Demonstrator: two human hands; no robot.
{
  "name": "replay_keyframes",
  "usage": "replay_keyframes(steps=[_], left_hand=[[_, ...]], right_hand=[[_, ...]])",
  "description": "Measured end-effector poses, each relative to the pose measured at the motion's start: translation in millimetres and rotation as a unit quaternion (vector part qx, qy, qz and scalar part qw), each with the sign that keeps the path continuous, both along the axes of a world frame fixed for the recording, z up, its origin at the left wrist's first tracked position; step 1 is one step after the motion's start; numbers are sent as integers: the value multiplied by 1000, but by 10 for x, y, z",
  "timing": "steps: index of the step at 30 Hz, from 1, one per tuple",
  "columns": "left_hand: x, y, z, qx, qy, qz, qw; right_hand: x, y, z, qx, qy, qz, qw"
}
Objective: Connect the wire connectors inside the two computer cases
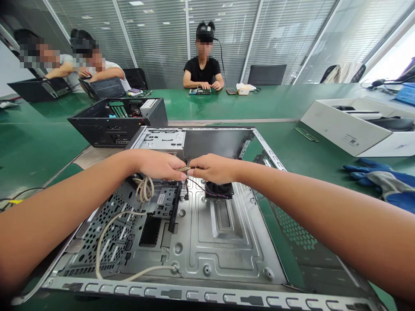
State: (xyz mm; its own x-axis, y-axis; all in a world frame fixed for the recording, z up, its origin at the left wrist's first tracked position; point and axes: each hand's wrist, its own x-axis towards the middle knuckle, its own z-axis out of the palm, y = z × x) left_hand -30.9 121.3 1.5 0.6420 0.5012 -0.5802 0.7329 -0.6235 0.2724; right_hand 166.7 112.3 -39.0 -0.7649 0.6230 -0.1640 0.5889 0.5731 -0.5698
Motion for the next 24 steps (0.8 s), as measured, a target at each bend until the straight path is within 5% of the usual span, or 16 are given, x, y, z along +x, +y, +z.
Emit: replay_keyframes(steps=[24], left_hand=[[-1,-2,4,13,11,-4,1000]], right_hand=[[-6,-5,3,16,-1,7,1000]])
